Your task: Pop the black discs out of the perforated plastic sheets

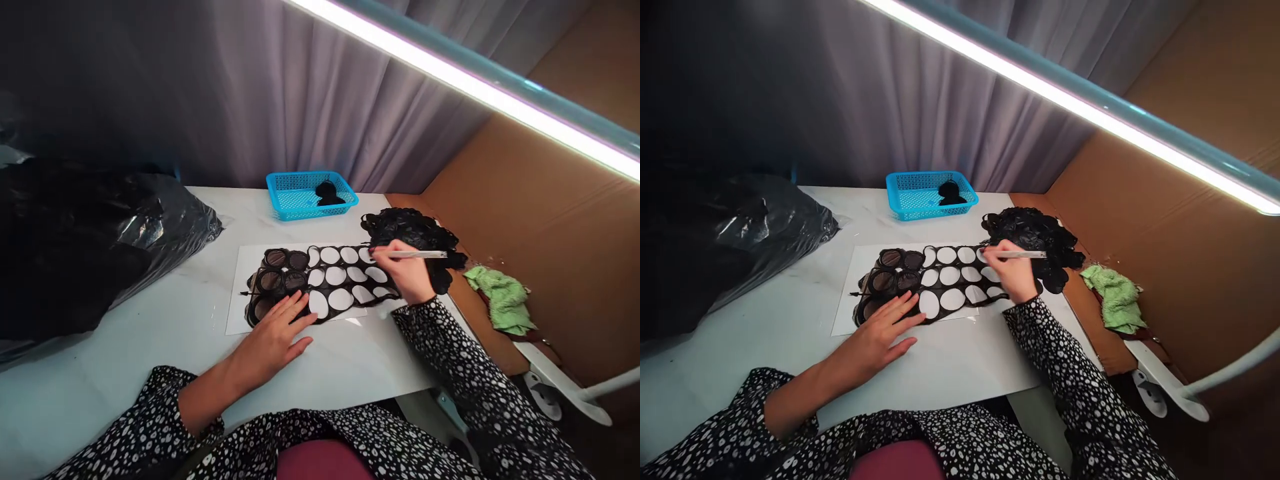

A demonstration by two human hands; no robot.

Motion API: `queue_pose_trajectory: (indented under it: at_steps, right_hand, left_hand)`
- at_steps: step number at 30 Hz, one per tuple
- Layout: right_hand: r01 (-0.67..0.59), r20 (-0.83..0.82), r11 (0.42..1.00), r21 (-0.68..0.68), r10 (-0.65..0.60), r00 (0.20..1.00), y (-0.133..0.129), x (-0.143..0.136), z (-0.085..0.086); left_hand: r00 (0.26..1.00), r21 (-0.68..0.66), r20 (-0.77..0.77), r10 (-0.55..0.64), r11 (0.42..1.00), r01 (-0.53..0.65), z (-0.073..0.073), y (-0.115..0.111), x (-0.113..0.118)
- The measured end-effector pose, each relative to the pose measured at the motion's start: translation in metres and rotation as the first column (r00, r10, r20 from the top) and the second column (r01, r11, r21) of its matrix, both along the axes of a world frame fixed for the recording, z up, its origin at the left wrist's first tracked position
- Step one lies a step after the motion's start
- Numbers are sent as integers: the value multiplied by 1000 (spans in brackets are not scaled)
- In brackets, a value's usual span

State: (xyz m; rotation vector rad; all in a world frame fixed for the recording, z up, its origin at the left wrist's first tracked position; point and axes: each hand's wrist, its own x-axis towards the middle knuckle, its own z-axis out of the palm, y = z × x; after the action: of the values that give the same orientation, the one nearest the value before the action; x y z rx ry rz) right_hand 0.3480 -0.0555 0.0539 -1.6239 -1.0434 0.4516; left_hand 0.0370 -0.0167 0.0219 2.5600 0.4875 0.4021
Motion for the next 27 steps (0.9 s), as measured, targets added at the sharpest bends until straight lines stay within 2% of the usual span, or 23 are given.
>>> queue_pose_trajectory:
  at_steps: [1, 2, 3, 5, 7, 10, 12, 15, 18, 20, 23, 25, 27]
  right_hand:
    - [-141, -173, 989, -42, 132, 976, -3, -13, 4]
    - [-281, -340, 958, -56, 247, 907, -5, -27, 7]
    - [-390, -480, 920, -44, 323, 816, -6, -40, 9]
    - [-515, -659, 857, 21, 399, 637, -6, -60, 10]
    - [-542, -724, 837, 75, 419, 547, -1, -67, 10]
    - [-518, -749, 848, 110, 414, 518, 8, -62, 8]
    - [-518, -770, 845, 130, 415, 484, 12, -56, 8]
    - [-571, -791, 803, 170, 457, 407, 16, -52, 9]
    - [-616, -786, 759, 209, 506, 356, 19, -52, 11]
    - [-624, -757, 745, 235, 543, 363, 21, -53, 13]
    - [-628, -701, 732, 263, 592, 397, 22, -52, 15]
    - [-664, -677, 701, 259, 622, 393, 20, -51, 15]
    - [-695, -613, 683, 224, 653, 444, 16, -49, 13]
  left_hand:
    - [998, -86, 45, 47, 995, -43, 7, 4, 6]
    - [991, -196, 88, 100, 977, -81, 15, 10, 13]
    - [982, -317, 122, 147, 943, -102, 22, 16, 21]
    - [969, -537, 169, 179, 841, -62, 34, 31, 37]
    - [969, -693, 204, 141, 720, 41, 43, 46, 52]
    - [975, -836, 200, 96, 535, 119, 51, 62, 68]
    - [978, -874, 183, 99, 472, 115, 53, 70, 75]
    - [980, -878, 191, 57, 456, 145, 55, 79, 85]
    - [980, -898, 200, -19, 396, 191, 57, 85, 96]
    - [977, -910, 201, -69, 357, 212, 58, 87, 104]
    - [977, -917, 191, -99, 338, 213, 57, 88, 112]
    - [983, -915, 175, -52, 361, 182, 55, 90, 116]
    - [979, -887, 196, 60, 436, 151, 54, 93, 117]
